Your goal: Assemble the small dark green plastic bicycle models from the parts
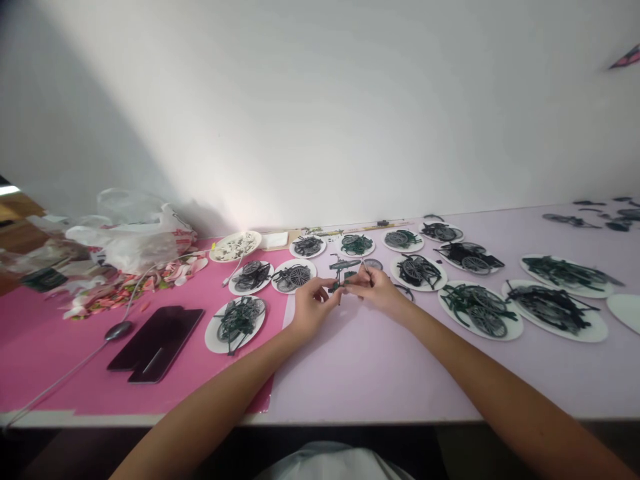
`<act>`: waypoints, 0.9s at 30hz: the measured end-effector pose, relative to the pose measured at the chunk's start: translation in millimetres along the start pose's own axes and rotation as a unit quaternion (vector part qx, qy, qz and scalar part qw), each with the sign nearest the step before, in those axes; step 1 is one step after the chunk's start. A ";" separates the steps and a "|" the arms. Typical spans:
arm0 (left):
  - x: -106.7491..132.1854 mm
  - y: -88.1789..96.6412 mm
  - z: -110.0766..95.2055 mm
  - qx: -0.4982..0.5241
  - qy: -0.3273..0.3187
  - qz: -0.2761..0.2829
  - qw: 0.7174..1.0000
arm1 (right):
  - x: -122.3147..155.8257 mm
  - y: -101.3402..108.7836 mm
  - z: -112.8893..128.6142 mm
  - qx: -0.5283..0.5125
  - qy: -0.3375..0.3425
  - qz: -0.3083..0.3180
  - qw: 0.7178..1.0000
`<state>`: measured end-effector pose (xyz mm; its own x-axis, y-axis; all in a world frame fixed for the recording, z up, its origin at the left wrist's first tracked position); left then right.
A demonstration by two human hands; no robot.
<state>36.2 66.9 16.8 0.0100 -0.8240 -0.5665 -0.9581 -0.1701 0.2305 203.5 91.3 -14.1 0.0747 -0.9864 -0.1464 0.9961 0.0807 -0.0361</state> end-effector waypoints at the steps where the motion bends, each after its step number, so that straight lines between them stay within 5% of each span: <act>1: -1.2 0.5 3.9 0.012 0.021 -0.002 1.000 | 0.7 -1.3 1.8 -0.006 -0.001 0.010 1.000; 6: -6.6 3.6 24.2 0.081 0.139 -0.009 0.987 | -2.2 13.5 7.6 0.071 0.037 -0.027 0.996; 11: -9.8 3.3 31.6 0.141 0.205 0.000 0.969 | -4.8 21.6 15.9 0.277 0.140 -0.050 0.949; 18: -8.8 -1.5 40.0 0.180 0.237 0.004 0.955 | -5.8 2.3 10.1 0.360 0.215 -0.024 0.907; 27: -8.4 -3.0 46.6 0.185 0.235 -0.010 0.954 | -13.7 -2.4 -5.7 0.397 0.230 -0.026 0.888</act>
<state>25.6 99.5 -16.0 0.0739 -0.9888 -0.1295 -0.9910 -0.0582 -0.1209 199.8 105.5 -17.6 0.1825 -0.8080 -0.5602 0.7306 -0.2698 0.6272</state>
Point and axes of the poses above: each hand's wrist, its own x-axis away from the middle knuckle, its own y-axis out of the back of the hand, z = x × y, the point moved 10 cm from there along -x, towards the middle knuckle, and after that the axes turned 6 degrees about -z, right-handed, at the moved point
